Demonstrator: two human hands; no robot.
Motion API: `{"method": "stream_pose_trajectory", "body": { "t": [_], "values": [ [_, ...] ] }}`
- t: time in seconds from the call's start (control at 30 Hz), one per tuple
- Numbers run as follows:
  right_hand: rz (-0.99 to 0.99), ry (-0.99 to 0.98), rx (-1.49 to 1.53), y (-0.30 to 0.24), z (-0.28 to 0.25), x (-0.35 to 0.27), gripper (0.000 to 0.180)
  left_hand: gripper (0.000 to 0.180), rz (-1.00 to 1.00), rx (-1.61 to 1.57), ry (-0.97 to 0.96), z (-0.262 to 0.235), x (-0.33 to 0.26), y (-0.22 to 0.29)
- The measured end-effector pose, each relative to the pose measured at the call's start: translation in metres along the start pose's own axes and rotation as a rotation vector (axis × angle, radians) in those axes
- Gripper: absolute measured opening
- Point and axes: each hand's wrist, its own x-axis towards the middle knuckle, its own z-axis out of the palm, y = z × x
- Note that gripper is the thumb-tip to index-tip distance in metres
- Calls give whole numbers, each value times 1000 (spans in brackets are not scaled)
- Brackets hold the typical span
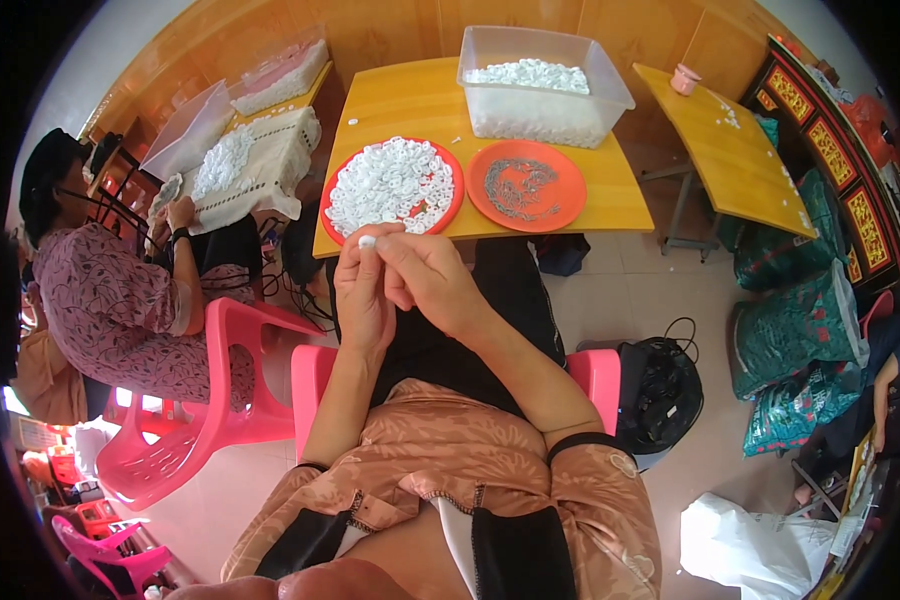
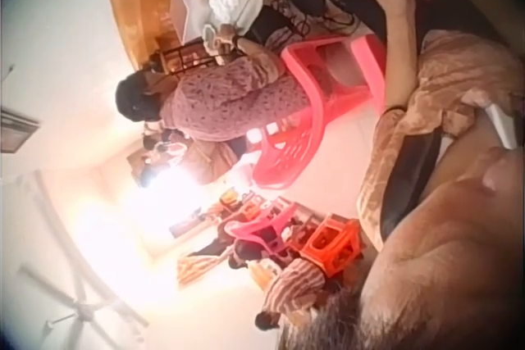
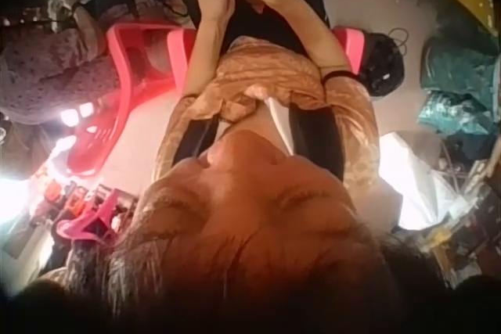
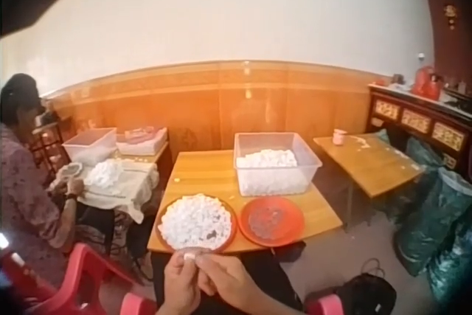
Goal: Assembling small white plastic components by inserting tiny metal parts into them.
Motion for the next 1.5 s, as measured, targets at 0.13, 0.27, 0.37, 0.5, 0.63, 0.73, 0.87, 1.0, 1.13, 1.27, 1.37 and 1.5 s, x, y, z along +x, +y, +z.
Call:
{"method": "stream_pose_trajectory", "body": {
  "t": [0.13,0.27,0.37,0.5,0.63,0.73,0.87,1.0,1.13,1.27,1.37,1.5],
  "values": [
    [-89,-34,-8,-2,2,-5,38,25,39,-4,-83,4,-1,7],
    [-68,34,-18,-13,2,-8,38,30,79,132,-86,10,-5,8],
    [-68,35,-23,-11,1,-8,39,28,57,14,-65,11,-6,7],
    [-37,28,34,-9,-1,-9,41,29,16,-44,-47,12,-7,7],
    [-32,26,47,-7,-1,-10,34,34,-41,-30,-37,11,-7,7],
    [-32,17,23,-8,0,-7,35,29,-35,-94,-24,11,-6,6],
    [-18,19,-8,-13,2,-5,42,30,-75,-109,-16,9,-3,6],
    [-36,11,-28,-6,0,0,42,32,-71,-112,14,5,0,2],
    [-36,-3,-10,-2,0,0,42,32,-62,-145,14,2,0,1],
    [-10,6,-2,-8,1,-1,42,30,-52,-120,-1,4,0,5],
    [-34,-10,-20,-6,1,-1,35,29,-25,-103,-23,5,1,6],
    [-48,-32,-5,-5,0,0,32,28,-25,-102,-36,5,2,7]
  ]
}}
